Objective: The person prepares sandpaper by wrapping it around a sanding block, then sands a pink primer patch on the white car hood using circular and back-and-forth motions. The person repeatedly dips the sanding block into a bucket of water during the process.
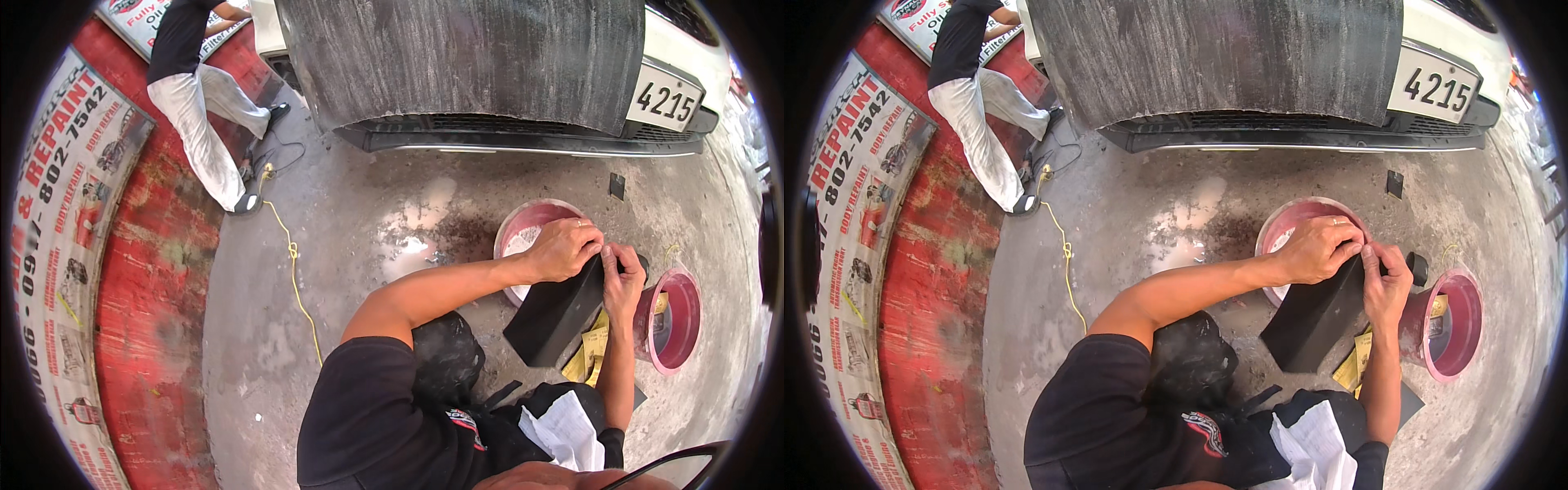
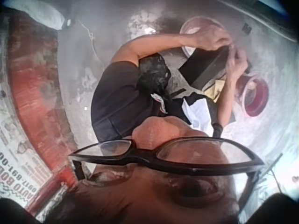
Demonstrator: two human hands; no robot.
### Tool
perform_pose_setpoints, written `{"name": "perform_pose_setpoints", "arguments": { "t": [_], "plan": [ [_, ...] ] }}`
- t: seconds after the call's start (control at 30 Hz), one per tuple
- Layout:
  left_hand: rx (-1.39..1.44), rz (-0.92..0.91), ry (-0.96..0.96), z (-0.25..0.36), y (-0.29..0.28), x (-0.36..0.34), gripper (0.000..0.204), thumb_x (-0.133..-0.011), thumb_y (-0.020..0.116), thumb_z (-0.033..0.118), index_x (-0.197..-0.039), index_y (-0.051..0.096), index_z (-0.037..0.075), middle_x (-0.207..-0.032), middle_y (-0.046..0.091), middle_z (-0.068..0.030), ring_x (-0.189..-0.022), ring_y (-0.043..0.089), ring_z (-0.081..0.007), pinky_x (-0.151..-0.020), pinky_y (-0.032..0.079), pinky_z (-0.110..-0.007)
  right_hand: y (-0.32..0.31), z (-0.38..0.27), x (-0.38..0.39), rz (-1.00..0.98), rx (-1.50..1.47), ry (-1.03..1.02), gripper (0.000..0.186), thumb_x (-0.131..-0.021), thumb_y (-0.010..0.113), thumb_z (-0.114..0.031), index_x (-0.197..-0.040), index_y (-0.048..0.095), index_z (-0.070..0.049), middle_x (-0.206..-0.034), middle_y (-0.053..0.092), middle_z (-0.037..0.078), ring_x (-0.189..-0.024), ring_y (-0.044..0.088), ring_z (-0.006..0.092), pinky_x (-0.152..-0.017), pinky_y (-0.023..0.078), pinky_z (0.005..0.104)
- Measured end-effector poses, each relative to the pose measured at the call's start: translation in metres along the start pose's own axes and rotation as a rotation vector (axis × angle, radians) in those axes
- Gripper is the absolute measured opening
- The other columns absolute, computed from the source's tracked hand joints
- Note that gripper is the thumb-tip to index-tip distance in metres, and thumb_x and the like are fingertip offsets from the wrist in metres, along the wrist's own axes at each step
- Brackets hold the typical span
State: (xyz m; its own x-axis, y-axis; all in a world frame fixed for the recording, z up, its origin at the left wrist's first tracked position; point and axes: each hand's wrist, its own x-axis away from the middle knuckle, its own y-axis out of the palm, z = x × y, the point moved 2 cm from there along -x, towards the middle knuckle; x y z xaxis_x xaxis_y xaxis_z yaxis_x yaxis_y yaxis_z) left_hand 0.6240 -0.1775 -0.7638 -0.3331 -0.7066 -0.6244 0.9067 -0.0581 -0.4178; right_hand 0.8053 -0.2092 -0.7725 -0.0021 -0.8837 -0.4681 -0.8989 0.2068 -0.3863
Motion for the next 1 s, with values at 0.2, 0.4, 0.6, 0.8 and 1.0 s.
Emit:
{"name": "perform_pose_setpoints", "arguments": {
  "t": [0.2,0.4,0.6,0.8,1.0],
  "plan": [
    [0.112,-0.065,-0.293,-0.015,-0.011,-0.01,0.016,-0.095,0.077,0.019,-0.095,0.069,0.005,-0.099,0.077,-0.0089,-0.087,0.072,-0.0246,-0.072,0.056,-0.037,-0.022,-0.007,-0.008,0.001,0.09,0.071,0.017,-0.108,0.062,-0.017,-0.102,0.063,-0.001,-0.084,0.059,0.005,-0.082,0.05,0.0119,-0.076,0.046,0.0293],
    [1.024,-0.282,-0.676,-0.061,-0.018,0.002,0.026,-0.097,0.078,0.016,-0.119,0.074,0.003,-0.117,0.075,-0.0029,-0.095,0.067,-0.0082,-0.076,0.056,-0.026,-0.031,-0.016,-0.01,-0.061,0.199,0.151,0.023,-0.109,0.062,-0.021,-0.1,0.062,0.0,-0.084,0.057,0.001,-0.083,0.048,0.0114,-0.076,0.044,0.0281],
    [0.566,0.029,-0.622,-0.051,-0.016,0.001,0.033,-0.11,0.06,0.034,-0.113,0.072,0.003,-0.09,0.072,0.004,-0.086,0.063,-0.0044,-0.075,0.052,-0.029,-0.05,0.023,-0.007,-0.132,-0.083,0.306,0.025,-0.108,0.064,-0.024,-0.1,0.065,-0.001,-0.085,0.058,-0.006,-0.082,0.049,0.0059,-0.075,0.042,0.0252],
    [-0.04,0.201,-0.215,-0.041,-0.009,0.001,0.034,-0.111,0.054,0.036,-0.107,0.066,0.004,-0.085,0.071,-0.0199,-0.077,0.072,-0.0333,-0.064,0.05,-0.043,-0.019,0.034,-0.004,0.152,-0.079,0.099,0.022,-0.112,0.057,-0.022,-0.102,0.064,-0.003,-0.081,0.051,-0.009,-0.073,0.043,0.0014,-0.062,0.038,0.0194],
    [-0.233,0.357,-0.065,-0.013,0.004,-0.001,0.025,-0.111,0.054,0.028,-0.112,0.067,0.006,-0.087,0.071,-0.0229,-0.076,0.071,-0.0429,-0.064,0.053,-0.047,0.021,-0.013,-0.016,0.396,-0.105,0.13,0.021,-0.11,0.06,-0.023,-0.103,0.065,-0.004,-0.073,0.056,0.001,-0.069,0.046,0.0055,-0.059,0.043,0.0284]
  ]
}}
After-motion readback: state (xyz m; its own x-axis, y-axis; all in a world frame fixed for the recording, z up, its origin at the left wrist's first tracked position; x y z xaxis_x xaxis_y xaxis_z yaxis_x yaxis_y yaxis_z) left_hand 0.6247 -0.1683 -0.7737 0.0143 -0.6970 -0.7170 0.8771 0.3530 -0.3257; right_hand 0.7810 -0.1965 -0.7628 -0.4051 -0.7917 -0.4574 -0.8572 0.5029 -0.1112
